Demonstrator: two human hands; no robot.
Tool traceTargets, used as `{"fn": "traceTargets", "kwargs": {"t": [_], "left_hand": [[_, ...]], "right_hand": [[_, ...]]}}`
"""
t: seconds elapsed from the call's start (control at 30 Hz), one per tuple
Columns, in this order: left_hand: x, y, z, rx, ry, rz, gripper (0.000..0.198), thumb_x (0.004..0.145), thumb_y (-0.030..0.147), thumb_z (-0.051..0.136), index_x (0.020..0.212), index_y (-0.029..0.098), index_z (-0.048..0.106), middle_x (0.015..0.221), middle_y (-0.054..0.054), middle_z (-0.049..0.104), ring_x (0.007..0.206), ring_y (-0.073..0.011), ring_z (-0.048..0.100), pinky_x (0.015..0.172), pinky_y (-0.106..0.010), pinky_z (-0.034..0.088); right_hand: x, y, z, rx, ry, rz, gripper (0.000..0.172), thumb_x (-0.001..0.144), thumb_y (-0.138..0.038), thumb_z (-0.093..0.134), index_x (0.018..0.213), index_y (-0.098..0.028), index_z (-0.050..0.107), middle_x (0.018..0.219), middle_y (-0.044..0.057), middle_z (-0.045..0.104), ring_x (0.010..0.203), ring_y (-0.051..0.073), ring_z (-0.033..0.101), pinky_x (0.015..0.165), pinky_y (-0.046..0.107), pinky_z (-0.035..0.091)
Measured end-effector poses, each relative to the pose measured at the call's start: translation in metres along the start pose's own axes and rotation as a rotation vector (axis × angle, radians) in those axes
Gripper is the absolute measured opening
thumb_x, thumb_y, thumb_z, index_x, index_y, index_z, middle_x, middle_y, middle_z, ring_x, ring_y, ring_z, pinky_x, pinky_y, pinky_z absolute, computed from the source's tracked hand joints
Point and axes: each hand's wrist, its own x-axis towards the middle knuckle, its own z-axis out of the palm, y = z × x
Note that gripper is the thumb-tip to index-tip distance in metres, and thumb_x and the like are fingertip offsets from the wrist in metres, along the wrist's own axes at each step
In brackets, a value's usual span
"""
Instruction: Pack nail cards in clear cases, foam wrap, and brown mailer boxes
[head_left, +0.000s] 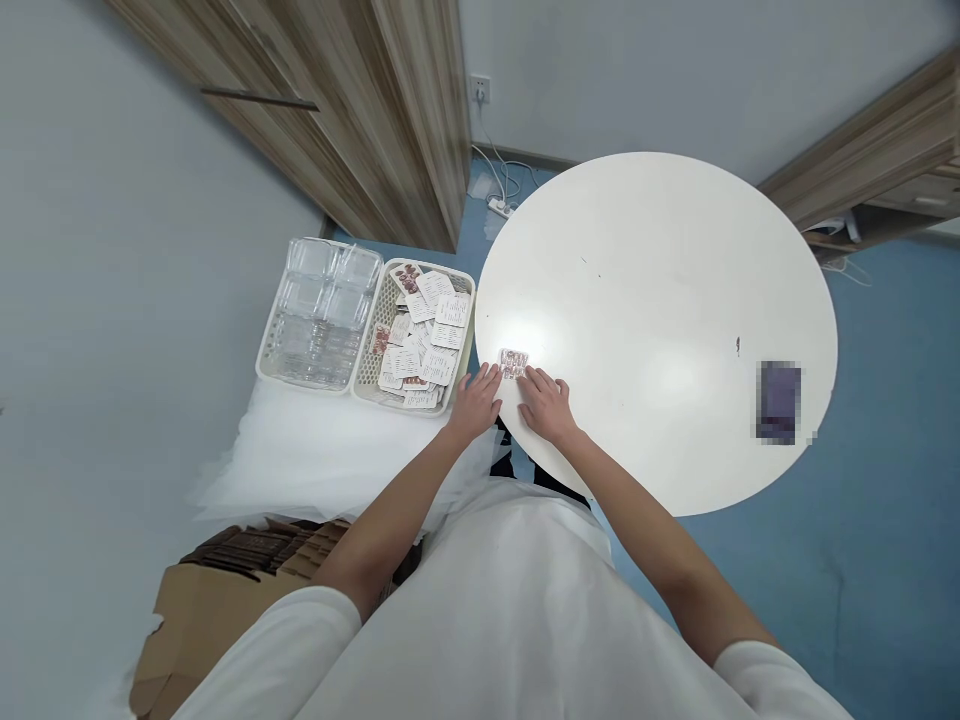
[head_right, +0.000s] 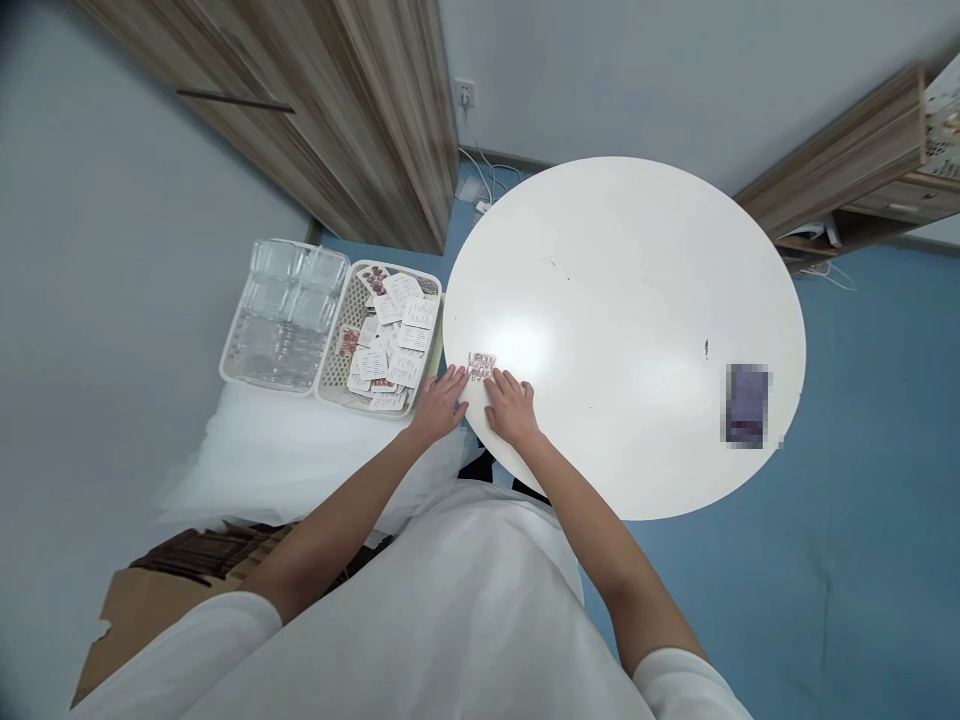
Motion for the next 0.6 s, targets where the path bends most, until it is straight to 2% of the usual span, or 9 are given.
{"fn": "traceTargets", "kwargs": {"t": [0.17,0.33,0.6], "left_hand": [[-0.011,0.005,0.000,-0.008,0.040,-0.038,0.048,0.083,0.024,0.035,0.130,0.016,0.035,0.137,-0.009,0.035,0.130,-0.0232,0.024,0.101,-0.042,0.023],[-0.033,0.018,0.002,-0.020,0.098,-0.147,0.045,0.083,0.023,0.035,0.127,0.015,0.039,0.136,-0.010,0.038,0.130,-0.0229,0.025,0.100,-0.043,0.023],[-0.081,0.060,0.011,-0.056,0.154,-0.339,0.041,0.082,0.025,0.038,0.122,0.019,0.044,0.134,-0.009,0.041,0.128,-0.0219,0.028,0.100,-0.042,0.027]], "right_hand": [[-0.015,0.007,-0.002,-0.012,0.017,0.006,0.045,0.079,-0.025,0.041,0.123,-0.019,0.040,0.139,0.012,0.032,0.125,0.027,0.028,0.092,0.045,0.023],[-0.037,0.022,-0.004,-0.015,0.033,-0.009,0.044,0.080,-0.027,0.039,0.123,-0.020,0.040,0.137,0.013,0.034,0.123,0.025,0.031,0.091,0.044,0.026],[-0.064,0.039,-0.007,0.007,0.048,-0.179,0.045,0.080,-0.027,0.041,0.124,-0.020,0.040,0.134,0.014,0.038,0.120,0.026,0.036,0.091,0.044,0.026]]}}
